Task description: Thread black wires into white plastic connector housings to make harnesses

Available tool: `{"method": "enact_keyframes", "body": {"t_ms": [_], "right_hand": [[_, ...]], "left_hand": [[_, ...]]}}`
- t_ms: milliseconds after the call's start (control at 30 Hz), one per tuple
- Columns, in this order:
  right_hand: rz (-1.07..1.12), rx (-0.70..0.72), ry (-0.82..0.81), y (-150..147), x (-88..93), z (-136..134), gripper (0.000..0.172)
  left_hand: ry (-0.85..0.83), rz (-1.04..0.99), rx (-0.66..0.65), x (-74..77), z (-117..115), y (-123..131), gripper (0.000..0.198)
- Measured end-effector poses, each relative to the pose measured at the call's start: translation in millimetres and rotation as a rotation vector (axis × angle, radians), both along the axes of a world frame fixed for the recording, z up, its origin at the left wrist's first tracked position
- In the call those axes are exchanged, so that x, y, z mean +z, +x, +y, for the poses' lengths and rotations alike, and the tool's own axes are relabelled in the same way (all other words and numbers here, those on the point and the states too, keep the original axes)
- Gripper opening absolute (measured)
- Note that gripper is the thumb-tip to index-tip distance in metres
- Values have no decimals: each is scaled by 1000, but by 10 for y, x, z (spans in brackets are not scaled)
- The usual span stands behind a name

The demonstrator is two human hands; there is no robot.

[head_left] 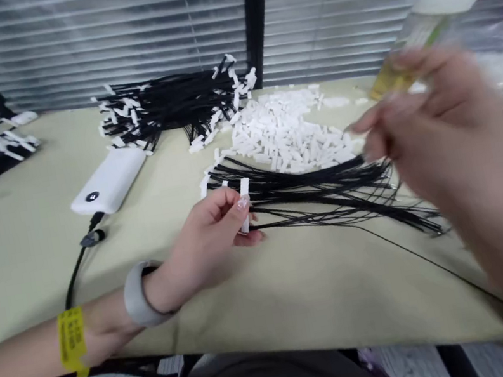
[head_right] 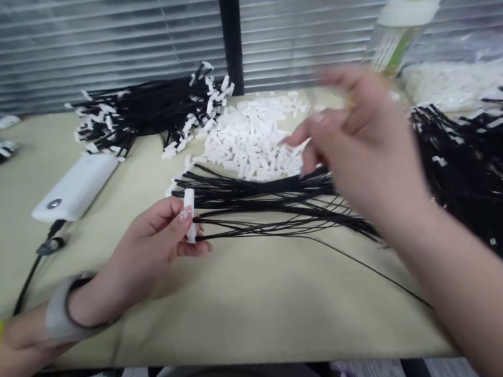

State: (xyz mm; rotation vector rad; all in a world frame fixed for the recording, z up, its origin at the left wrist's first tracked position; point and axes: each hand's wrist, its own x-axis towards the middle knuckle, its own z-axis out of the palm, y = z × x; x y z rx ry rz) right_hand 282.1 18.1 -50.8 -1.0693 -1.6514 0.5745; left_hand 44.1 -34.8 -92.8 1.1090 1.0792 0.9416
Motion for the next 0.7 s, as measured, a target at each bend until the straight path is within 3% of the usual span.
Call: {"method": "enact_keyframes", "body": {"t_ms": [67, 200, 400, 700], "right_hand": [[-126, 63, -47, -176, -135, -91, 7], [-392, 121, -25, -354, -317, -259, 12], [-396, 246, -13, -436, -380, -405, 10], [-345, 238, 11, -429, -389, -444, 10]], "left_hand": [[-58, -57, 9, -12, -40, 20, 19], [-141, -153, -43, -92, -123, 78, 18], [-157, -143, -200, -98, -200, 29, 18], [-211, -196, -196, -107, -215, -2, 16]]}}
